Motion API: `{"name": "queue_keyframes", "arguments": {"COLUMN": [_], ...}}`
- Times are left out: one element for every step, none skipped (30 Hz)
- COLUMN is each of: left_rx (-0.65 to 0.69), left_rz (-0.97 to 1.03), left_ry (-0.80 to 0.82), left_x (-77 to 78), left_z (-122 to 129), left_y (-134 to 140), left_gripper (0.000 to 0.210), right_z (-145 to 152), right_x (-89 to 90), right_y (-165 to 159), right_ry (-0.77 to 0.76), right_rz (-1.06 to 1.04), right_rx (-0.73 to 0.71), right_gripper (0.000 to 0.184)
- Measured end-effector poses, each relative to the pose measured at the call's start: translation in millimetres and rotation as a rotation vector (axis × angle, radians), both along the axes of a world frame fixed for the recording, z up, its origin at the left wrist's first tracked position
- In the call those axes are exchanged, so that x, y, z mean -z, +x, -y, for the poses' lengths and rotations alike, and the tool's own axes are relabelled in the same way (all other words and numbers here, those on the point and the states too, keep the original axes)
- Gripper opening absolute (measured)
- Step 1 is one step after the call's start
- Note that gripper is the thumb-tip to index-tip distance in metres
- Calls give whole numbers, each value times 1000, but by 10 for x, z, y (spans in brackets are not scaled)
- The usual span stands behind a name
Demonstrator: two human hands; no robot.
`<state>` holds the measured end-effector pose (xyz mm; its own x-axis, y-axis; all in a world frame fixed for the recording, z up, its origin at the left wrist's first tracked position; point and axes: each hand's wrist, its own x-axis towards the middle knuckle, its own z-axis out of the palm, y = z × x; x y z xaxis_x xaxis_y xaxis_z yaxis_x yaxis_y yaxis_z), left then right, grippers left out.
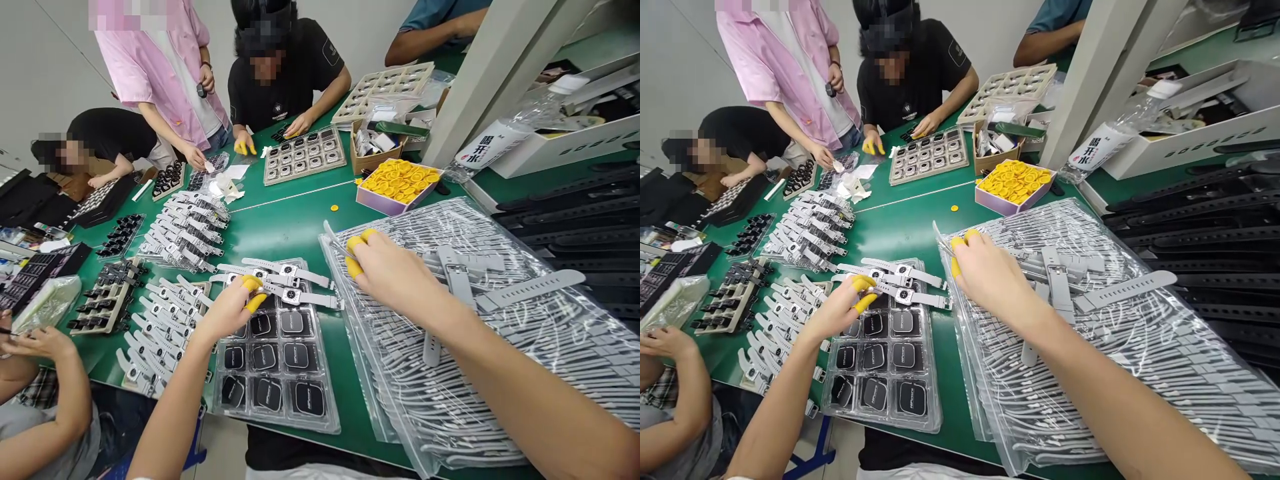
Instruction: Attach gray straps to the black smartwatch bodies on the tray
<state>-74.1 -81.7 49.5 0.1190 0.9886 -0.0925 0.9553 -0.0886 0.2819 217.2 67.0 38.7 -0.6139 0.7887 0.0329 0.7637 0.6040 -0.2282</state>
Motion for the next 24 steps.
{"name": "queue_keyframes", "arguments": {"left_rx": [4, 6, 3, -9, -31, -62, -101, -142, -185, -223, -254, -276, -288, -294, -298, -298, -298, -295, -289, -280, -268, -254, -236, -212], "left_rz": [33, 51, 59, 61, 61, 62, 70, 90, 133, 206, 314, 446, 585, 719, 830, 911, 972, 1019, 1057, 1084, 1098, 1097, 1080, 1050], "left_ry": [-15, -32, -46, -57, -64, -67, -64, -48, -19, 21, 70, 118, 159, 189, 203, 200, 187, 167, 147, 130, 114, 104, 104, 113], "left_x": [18, 40, 58, 67, 61, 40, 5, -42, -94, -145, -186, -210, -212, -188, -140, -70, 14, 106, 197, 283, 357, 418, 465, 498], "left_z": [-18, -33, -46, -55, -62, -69, -77, -89, -108, -135, -171, -216, -266, -320, -373, -421, -461, -493, -515, -528, -533, -532, -526, -517], "left_y": [1, 0, -5, -11, -19, -24, -25, -16, 6, 44, 100, 173, 261, 358, 458, 554, 641, 713, 769, 806, 827, 833, 828, 816], "left_gripper": [13, 13, 13, 13, 14, 15, 15, 15, 15, 15, 16, 16, 17, 18, 19, 20, 20, 20, 22, 23, 25, 26, 27, 28], "right_z": [-14, -23, -25, -23, -16, -6, 7, 20, 34, 47, 59, 72, 85, 101, 121, 145, 174, 206, 239, 271, 299, 322, 340, 354], "right_x": [10, 24, 41, 60, 81, 100, 117, 129, 137, 140, 140, 137, 135, 134, 138, 145, 157, 171, 188, 206, 225, 243, 261, 280], "right_y": [-16, -33, -49, -65, -80, -93, -105, -115, -125, -133, -141, -150, -161, -175, -192, -212, -234, -256, -276, -294, -308, -319, -329, -340], "right_ry": [-44, -114, -196, -269, -321, -353, -379, -410, -457, -525, -608, -692, -766, -825, -874, -920, -971, -1031, -1101, -1174, -1234, -1276, -1303, -1320], "right_rz": [-50, -98, -156, -229, -320, -426, -537, -648, -751, -846, -933, -1010, -1080, -1144, -1202, -1253, -1295, -1320, -1322, -1295, -1244, -1186, -1132, -1086], "right_rx": [22, 42, 55, 56, 45, 25, -1, -24, -38, -46, -52, -60, -71, -85, -97, -100, -98, -93, -91, -108, -130, -157, -174, -184], "right_gripper": [17, 16, 16, 15, 14, 13, 12, 14, 18, 23, 27, 31, 35, 38, 41, 44, 46, 47, 48, 49, 49, 49, 49, 49]}}
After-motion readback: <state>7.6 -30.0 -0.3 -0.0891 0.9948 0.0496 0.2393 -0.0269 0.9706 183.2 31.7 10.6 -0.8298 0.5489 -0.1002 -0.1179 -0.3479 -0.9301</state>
